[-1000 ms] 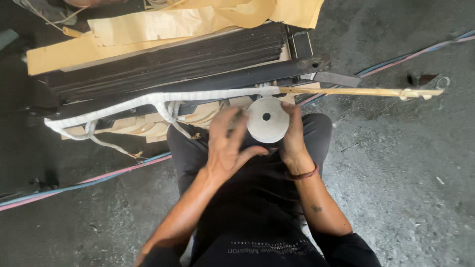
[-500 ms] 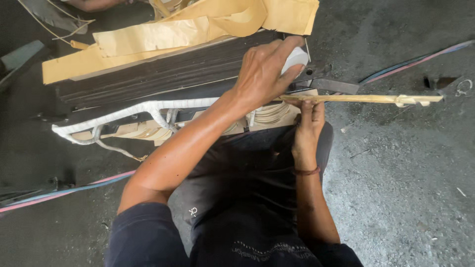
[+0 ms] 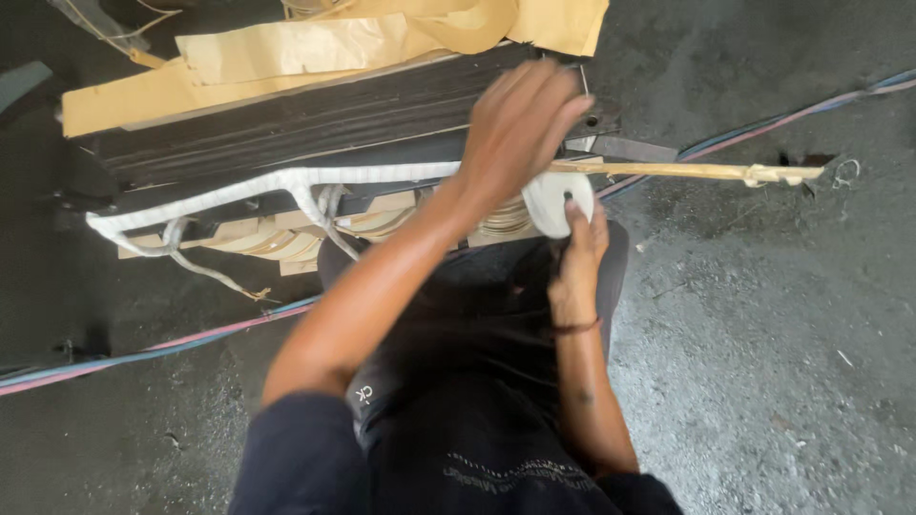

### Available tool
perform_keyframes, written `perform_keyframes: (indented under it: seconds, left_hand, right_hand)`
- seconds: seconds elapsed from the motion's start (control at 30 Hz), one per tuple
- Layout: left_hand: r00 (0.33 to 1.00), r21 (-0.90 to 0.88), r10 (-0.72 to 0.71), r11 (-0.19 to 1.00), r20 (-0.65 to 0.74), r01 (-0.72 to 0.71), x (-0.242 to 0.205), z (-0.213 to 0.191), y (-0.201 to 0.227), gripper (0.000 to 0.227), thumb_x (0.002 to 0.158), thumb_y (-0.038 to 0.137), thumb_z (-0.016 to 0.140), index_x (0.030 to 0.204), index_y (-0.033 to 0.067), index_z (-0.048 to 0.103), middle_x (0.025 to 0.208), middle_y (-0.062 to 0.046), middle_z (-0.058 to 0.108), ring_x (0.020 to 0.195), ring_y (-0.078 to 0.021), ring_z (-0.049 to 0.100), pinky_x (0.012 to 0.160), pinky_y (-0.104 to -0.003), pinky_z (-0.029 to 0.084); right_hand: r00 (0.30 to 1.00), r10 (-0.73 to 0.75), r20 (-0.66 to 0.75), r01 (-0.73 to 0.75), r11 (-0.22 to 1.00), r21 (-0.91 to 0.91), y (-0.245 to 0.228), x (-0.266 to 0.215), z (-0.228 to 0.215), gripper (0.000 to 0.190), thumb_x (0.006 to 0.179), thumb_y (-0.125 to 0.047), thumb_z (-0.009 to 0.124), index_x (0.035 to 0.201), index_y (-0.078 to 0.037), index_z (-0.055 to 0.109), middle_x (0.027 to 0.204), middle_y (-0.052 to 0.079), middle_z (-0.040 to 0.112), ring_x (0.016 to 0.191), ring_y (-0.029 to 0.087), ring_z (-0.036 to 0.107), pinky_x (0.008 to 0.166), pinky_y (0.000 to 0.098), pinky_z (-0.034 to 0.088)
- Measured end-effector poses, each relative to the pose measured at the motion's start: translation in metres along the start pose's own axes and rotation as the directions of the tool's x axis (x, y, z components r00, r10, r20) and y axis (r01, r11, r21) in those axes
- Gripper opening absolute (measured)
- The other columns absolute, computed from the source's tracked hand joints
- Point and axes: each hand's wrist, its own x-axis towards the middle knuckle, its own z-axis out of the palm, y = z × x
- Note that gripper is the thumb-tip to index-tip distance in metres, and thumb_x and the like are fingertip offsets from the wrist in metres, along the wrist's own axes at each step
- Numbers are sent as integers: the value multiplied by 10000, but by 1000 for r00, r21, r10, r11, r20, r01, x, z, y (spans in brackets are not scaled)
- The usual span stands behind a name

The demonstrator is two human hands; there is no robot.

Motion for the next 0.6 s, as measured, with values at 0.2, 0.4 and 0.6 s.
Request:
perform_keyframes:
  seconds: [0.2,0.4,0.6]
  left_hand:
    - [733,-509,-663,583,151,633,-92,-19,85,406,974,118,718,1302,19,501,1087,-155,674,954,-240,681,806,-346,547]
    - [381,-257,-813,292,441,921,-81,3,73,501,877,246,731,1246,-28,534,988,-231,762,898,-315,773,798,-392,587]
    - [629,-208,-725,594,281,777,-66,-32,86,546,870,152,711,1337,-25,493,1064,-266,723,1018,-417,729,859,-457,570]
  right_hand:
    - [925,367,100,-380,893,242,20,-47,-21,352,1035,-389,585,1179,-69,604,832,-37,648,580,55,523,463,208,343]
    - [937,326,128,-349,894,279,16,-72,1,571,1025,-640,390,1263,-159,585,777,-83,580,580,19,501,475,202,377]
    - [961,250,117,-274,909,314,1,-97,49,532,1019,-550,364,1297,-143,562,1025,-111,656,870,-13,613,770,204,503]
